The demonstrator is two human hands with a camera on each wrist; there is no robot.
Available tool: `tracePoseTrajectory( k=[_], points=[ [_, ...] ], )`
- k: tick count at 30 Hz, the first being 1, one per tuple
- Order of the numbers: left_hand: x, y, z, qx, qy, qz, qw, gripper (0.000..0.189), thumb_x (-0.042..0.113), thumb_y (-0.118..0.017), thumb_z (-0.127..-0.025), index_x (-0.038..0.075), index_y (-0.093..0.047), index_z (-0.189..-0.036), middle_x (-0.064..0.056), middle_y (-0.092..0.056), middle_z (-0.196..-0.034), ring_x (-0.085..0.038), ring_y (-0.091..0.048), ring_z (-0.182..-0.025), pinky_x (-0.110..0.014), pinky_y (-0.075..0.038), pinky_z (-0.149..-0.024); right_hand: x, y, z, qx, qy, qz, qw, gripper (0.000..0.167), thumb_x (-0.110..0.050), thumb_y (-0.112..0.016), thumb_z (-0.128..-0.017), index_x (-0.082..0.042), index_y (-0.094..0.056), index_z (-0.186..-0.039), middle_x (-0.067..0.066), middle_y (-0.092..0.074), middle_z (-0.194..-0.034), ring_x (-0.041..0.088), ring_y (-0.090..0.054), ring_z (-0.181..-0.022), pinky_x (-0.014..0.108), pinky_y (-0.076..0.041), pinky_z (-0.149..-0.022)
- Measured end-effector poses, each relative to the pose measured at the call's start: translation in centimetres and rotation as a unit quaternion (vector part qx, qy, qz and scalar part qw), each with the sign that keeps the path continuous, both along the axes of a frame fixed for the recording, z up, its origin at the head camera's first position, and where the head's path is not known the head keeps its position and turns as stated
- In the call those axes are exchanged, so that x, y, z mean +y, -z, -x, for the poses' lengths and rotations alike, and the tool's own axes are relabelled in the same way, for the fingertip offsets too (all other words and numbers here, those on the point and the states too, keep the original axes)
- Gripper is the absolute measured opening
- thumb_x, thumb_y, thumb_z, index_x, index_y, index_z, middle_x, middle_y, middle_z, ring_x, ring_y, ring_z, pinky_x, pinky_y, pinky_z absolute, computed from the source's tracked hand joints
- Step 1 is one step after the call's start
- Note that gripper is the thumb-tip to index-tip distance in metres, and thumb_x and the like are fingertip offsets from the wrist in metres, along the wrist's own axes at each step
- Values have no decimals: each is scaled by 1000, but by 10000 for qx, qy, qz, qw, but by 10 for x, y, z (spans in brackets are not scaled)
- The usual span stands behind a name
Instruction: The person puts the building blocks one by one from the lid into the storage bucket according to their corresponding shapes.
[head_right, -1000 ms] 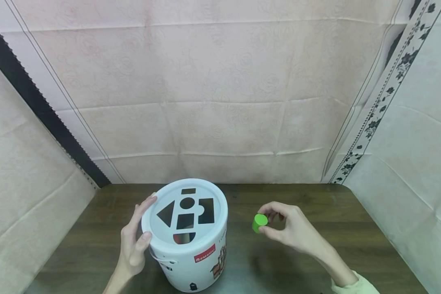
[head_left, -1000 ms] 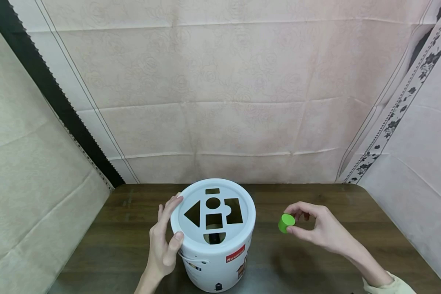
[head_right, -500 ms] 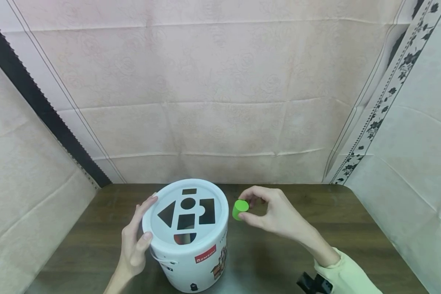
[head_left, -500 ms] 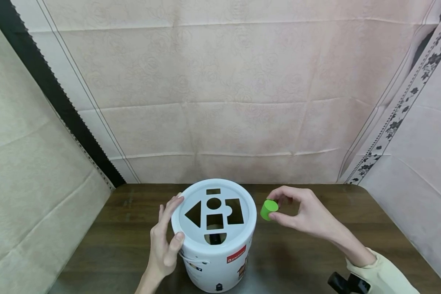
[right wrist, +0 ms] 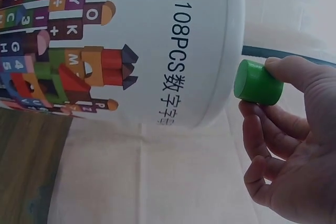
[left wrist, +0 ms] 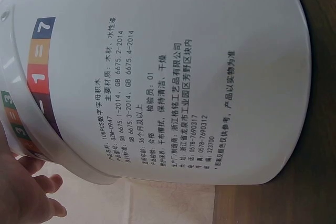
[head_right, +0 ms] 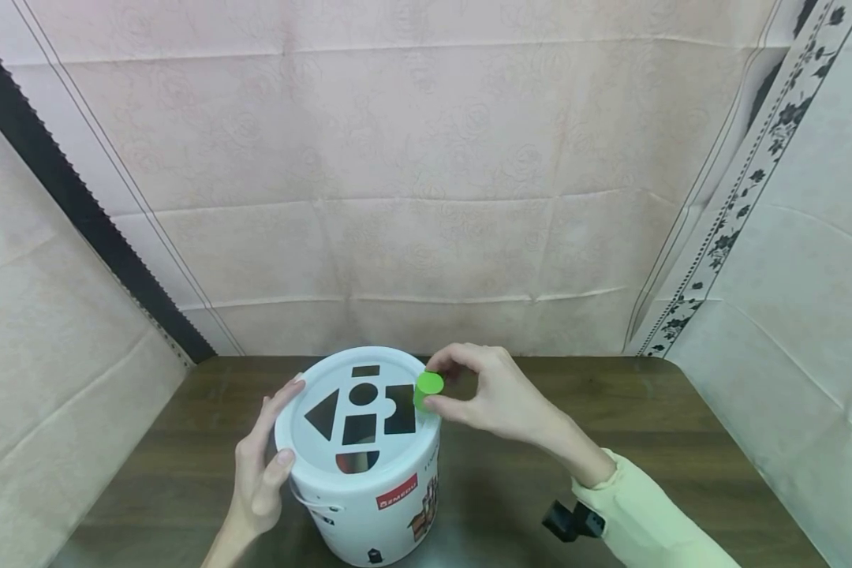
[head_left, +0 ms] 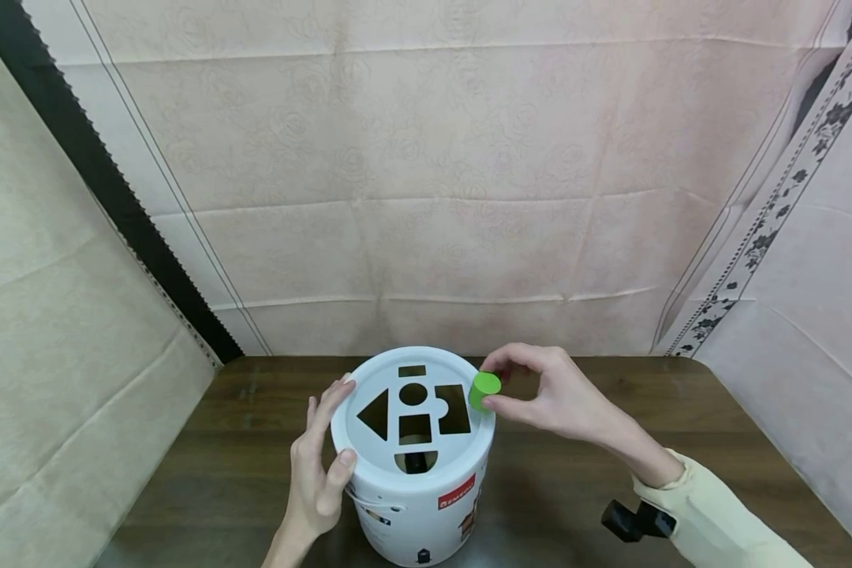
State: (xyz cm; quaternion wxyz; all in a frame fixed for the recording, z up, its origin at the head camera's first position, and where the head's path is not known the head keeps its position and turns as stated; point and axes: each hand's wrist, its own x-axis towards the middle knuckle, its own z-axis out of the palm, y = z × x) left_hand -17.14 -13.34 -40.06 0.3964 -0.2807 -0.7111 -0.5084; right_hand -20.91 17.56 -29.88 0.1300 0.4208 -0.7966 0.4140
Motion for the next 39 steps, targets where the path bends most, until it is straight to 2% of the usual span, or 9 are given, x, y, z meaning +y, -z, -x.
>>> tracePoseTrajectory(
  k=[4,10,17,27,39],
  points=[
    [0,0,0,-11,1,4,10000,58,35,-49,-94,-3,-56,-137,-20,-58,-136,-36,-47,-134,-79,-12,-101,-10,-1,5,-146,-89,-3,9999,30,-6,-84,-79,-12,-70,-105,-8,-68,-94,16,-63,-83,29,-53,-73],
    [0,0,0,13,-13,36,10000,59,36,-48,-95,-3,-56,-137,-20,-58,-137,-37,-47,-134,-79,-12,-101,-20,-2,10,-106,-225,20,9997,29,-7,-84,-79,-12,-70,-103,-8,-68,-92,16,-62,-80,31,-53,-70],
    [0,-1,1,20,-16,45,10000,59,36,-48,-94,-3,-56,-137,-20,-58,-137,-37,-47,-134,-79,-12,-101,-31,-2,14,-129,-70,-76,9999,29,-10,-85,-78,-11,-71,-103,-9,-67,-91,17,-61,-80,31,-51,-65],
    [0,0,-1,-61,-8,8,10000,57,34,-49,-94,-2,-56,-138,-19,-58,-137,-36,-47,-134,-79,-11,-101,-54,0,20,-64,-286,-148,9995,26,-8,-84,-79,-8,-71,-101,-7,-68,-91,18,-64,-83,42,-52,-77],
    [0,0,-2,-87,-26,75,9999,58,35,-49,-94,-2,-55,-139,-19,-58,-137,-37,-46,-134,-81,-11,-99,-70,1,27,256,-349,-375,9984,27,-11,-84,-80,-6,-71,-103,-4,-72,-93,17,-64,-86,38,-50,-78]
  ],
)
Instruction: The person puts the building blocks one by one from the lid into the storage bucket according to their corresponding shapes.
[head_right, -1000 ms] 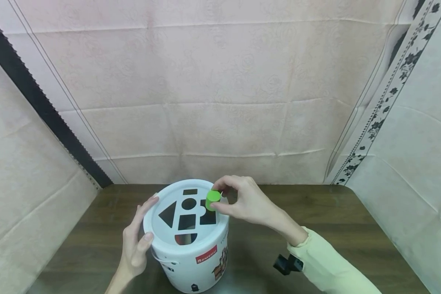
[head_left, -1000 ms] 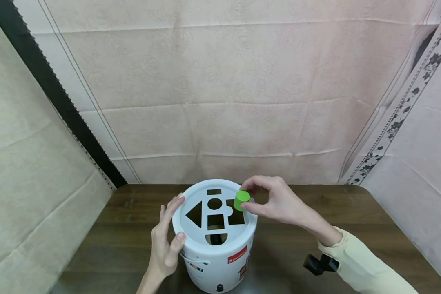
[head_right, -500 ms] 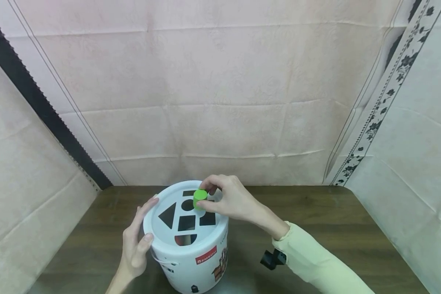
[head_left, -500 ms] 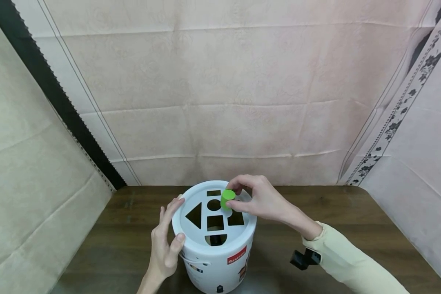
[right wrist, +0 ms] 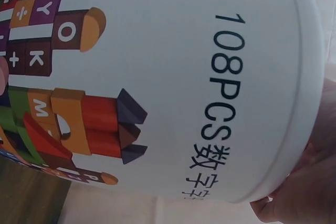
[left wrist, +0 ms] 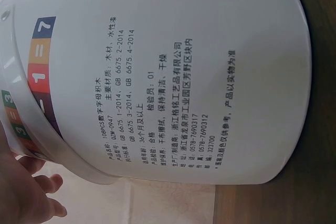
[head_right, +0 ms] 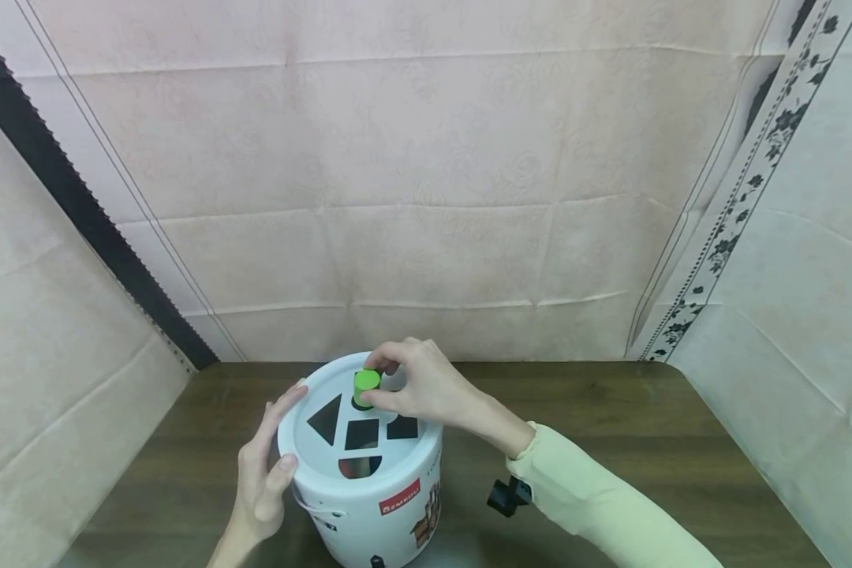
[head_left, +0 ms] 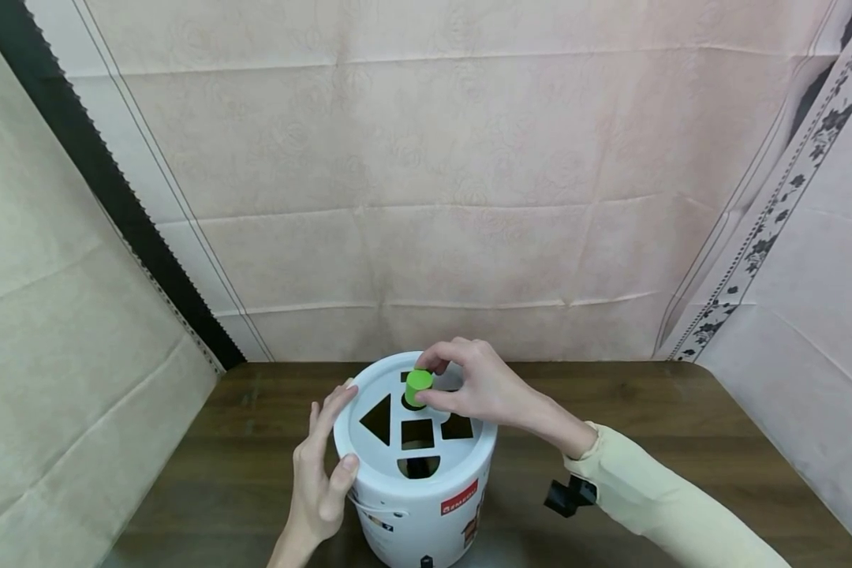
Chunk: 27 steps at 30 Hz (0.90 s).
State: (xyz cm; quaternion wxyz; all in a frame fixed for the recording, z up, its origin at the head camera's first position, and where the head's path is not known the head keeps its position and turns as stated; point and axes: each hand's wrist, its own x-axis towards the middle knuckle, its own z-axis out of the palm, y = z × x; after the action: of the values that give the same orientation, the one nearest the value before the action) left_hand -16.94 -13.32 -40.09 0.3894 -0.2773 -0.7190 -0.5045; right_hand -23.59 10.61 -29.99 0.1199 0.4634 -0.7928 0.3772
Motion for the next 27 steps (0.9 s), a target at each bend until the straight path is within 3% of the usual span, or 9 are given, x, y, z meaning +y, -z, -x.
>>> tracePoseTrajectory(
  k=[19,27],
  points=[
    [0,0,1,4,50,7,10000,58,34,-49,-94,-2,-55,-139,-18,-58,-138,-38,-46,-134,-80,-12,-100,-1,6,2,94,142,-237,9996,28,-16,-84,-81,-7,-73,-105,-3,-72,-100,18,-59,-93,39,-44,-82],
    [0,1,2,5,77,-17,10000,58,36,-48,-95,-2,-55,-139,-19,-57,-138,-36,-46,-135,-80,-11,-100,12,6,-6,73,688,88,9976,33,-20,-82,-83,-6,-73,-111,0,-67,-115,21,-55,-109,45,-45,-89]
  ],
)
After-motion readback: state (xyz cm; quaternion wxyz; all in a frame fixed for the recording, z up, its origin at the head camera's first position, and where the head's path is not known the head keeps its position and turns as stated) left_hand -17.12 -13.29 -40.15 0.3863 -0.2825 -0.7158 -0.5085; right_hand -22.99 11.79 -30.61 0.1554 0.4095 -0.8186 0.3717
